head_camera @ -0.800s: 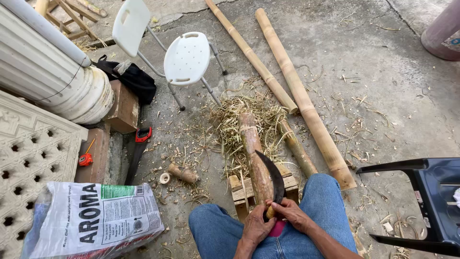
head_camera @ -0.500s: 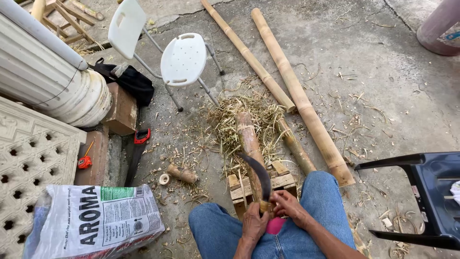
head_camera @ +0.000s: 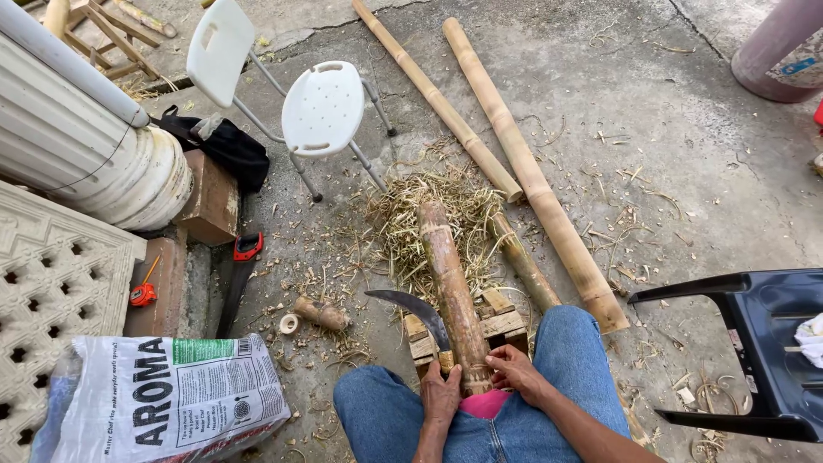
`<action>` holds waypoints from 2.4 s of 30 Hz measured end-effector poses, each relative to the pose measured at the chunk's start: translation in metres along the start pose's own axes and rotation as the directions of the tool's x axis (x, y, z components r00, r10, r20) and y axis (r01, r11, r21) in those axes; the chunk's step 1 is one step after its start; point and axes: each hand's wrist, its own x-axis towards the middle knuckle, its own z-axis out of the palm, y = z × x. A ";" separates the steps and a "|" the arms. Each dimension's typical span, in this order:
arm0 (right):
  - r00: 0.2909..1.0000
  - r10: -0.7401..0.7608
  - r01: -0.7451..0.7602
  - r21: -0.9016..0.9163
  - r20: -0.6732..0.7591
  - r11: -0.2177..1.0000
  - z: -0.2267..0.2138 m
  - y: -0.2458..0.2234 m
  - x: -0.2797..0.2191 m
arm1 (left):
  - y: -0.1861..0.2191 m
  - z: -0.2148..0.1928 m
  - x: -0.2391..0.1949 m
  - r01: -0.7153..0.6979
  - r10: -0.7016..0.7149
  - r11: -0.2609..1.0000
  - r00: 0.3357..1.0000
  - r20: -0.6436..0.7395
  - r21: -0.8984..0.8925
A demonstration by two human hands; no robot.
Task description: The recorder is using a curved sickle-like knife to shave and carve the surface of a bamboo pole.
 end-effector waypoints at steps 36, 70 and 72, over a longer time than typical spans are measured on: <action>0.999 0.034 -0.036 -0.106 -0.020 0.994 0.004 -0.014 -0.014 | 0.007 -0.006 -0.001 0.036 -0.036 0.999 0.999 -0.012 -0.030; 0.974 -0.138 -0.024 -0.690 -0.179 0.723 0.074 -0.029 -0.012 | -0.005 -0.109 -0.006 0.050 -0.097 0.994 0.812 -0.576 -0.096; 0.952 -0.236 0.020 -0.730 -0.195 0.683 0.070 -0.020 -0.009 | -0.006 -0.105 -0.009 -0.090 0.032 0.994 0.769 -0.638 -0.058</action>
